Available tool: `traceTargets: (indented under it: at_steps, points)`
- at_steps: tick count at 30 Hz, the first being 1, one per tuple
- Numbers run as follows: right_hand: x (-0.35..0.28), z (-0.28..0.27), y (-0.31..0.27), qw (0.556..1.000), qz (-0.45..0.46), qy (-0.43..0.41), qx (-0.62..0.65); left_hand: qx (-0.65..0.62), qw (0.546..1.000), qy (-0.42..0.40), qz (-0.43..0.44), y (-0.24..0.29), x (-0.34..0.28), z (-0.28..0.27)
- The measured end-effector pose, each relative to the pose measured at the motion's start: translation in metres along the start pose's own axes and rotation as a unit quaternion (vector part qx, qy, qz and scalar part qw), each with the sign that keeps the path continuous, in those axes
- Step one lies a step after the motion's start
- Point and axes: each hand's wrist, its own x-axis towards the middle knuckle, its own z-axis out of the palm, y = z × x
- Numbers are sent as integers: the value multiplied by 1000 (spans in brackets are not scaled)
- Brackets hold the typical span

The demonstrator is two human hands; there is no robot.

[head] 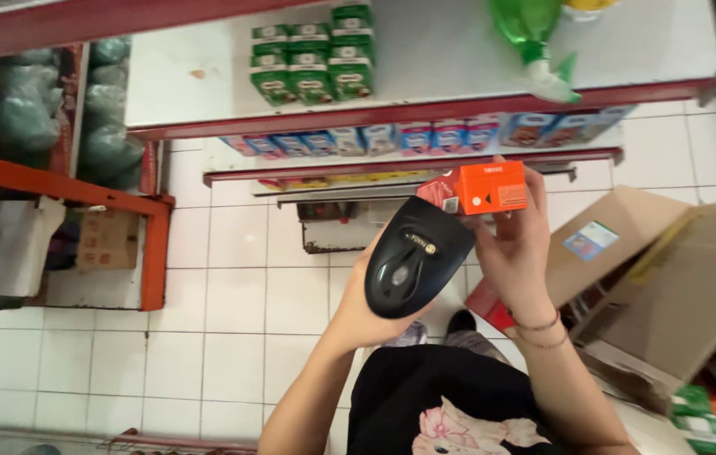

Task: The person repeatedly takes packaged snack items from a cardboard box, scans each with a handheld barcode scanner, and places them on a refrigerated display shelf. The person handles multiple snack packages and a few small boxes, arranging them on the shelf throughout the clip.

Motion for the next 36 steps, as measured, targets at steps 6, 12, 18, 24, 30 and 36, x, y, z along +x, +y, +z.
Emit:
traceTargets:
  at_steps: [6,12,18,24,30,36]
  points:
    - [46,49,47,984,-70,41,-157,-27,994,-24,-103,-68,27,-53]
    - [96,73,98,935,-177,86,-296,-114,991,30,-59,-142,77,-77]
    - [122,84,132,973,-109,92,-183,-167,983,-6,-79,-191,108,-80]
    - [131,93,161,984,-91,130,-86,-149,983,-27,-104,-204,119,-84]
    - [125,106,174,969,-91,169,-153,-106,988,-33,-103,-213,122,-100]
    - [129,114,173,971,-58,179,-147,-123,975,69,-174,-230,104,-124]
